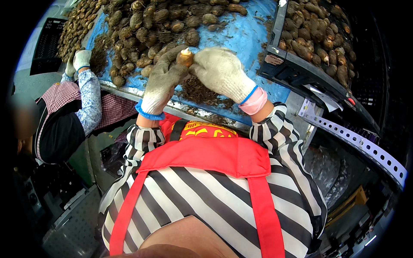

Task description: The person cleans and sorts small brown root vegetables by hand, removing soil and debris before placing them into a crate.

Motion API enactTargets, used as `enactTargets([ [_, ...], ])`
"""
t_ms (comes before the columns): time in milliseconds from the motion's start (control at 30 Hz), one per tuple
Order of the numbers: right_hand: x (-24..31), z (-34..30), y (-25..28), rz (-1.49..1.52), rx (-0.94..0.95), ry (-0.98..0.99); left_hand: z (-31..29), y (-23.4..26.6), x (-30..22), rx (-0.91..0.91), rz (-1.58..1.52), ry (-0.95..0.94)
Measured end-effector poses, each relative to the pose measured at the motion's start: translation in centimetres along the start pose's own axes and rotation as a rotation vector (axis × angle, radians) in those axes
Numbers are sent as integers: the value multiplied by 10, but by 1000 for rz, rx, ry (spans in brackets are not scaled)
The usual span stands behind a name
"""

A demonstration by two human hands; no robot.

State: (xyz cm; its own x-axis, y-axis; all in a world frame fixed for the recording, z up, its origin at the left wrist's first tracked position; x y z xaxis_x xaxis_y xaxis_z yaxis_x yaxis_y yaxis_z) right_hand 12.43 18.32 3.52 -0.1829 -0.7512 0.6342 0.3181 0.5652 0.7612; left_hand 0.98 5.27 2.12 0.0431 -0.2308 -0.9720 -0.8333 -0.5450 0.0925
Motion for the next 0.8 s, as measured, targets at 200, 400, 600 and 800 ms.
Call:
enactTargets([
  [200,-39,2,2,-120,-32,-176,-2,-2,12,153,-626,-94],
  [400,-31,-10,3,104,-177,-73,1,10,38,113,-805,-37],
  [600,-7,-15,-3,423,-372,39,-3,1,14,111,-784,-37],
  [800,-3,-19,-2,272,-412,226,-5,0,10,116,-654,-64],
])
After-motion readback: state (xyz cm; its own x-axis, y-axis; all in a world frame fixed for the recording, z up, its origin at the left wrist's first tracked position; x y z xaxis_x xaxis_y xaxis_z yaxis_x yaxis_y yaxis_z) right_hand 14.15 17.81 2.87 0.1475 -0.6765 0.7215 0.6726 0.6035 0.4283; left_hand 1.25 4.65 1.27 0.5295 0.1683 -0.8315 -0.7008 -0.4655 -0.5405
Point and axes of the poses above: each hand's wrist, its own z-axis towards the middle knuckle, its own y-axis out of the back of the hand, x = y × z, the point moved 3 cm from there along z, towards the middle knuckle, and after that the axes turned 8 degrees about z, right-handed, at the moved point
